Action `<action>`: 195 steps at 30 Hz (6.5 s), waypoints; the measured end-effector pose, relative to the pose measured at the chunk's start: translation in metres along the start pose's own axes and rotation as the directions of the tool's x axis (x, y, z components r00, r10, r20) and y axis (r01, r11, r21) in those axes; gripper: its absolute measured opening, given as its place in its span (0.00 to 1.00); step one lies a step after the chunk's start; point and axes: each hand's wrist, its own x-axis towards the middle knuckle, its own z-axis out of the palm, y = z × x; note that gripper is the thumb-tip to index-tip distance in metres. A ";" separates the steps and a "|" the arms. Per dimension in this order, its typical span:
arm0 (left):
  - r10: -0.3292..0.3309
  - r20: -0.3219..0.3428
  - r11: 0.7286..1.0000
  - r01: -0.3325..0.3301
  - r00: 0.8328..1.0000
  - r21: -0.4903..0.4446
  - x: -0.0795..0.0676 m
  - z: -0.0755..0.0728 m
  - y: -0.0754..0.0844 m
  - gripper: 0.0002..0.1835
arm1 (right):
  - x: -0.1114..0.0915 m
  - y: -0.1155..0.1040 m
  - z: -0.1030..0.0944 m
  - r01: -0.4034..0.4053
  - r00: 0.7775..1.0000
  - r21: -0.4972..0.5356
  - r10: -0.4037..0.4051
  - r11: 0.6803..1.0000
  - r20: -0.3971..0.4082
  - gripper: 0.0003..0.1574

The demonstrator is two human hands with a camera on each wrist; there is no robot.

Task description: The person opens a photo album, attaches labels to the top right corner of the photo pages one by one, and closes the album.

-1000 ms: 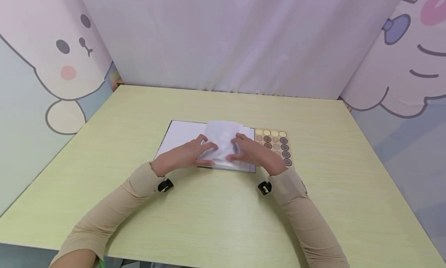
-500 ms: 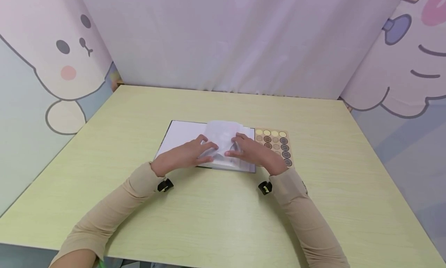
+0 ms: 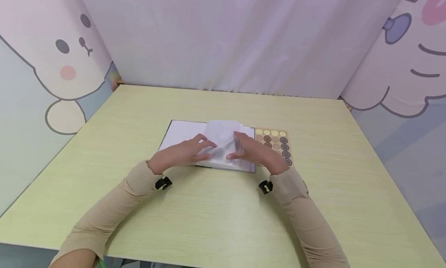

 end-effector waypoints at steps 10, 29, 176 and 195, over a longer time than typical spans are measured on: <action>-0.066 0.046 0.997 0.068 0.997 -0.038 0.001 -0.006 -0.001 0.26 | 0.000 0.000 -0.001 -0.014 1.000 -0.016 0.015 1.000 0.002 0.61; -0.053 -0.006 0.998 0.052 0.999 -0.025 -0.003 -0.019 -0.001 0.36 | -0.001 -0.002 -0.001 -0.020 0.999 -0.109 0.023 0.994 0.024 0.51; -0.074 0.051 0.997 0.075 0.996 -0.030 0.007 0.007 -0.008 0.30 | 0.001 -0.003 0.003 -0.045 0.998 -0.116 0.049 0.992 0.033 0.51; -0.076 0.035 0.997 0.076 0.997 0.012 0.007 0.006 -0.005 0.30 | 0.001 -0.002 0.004 -0.060 0.995 -0.115 0.068 0.992 0.070 0.55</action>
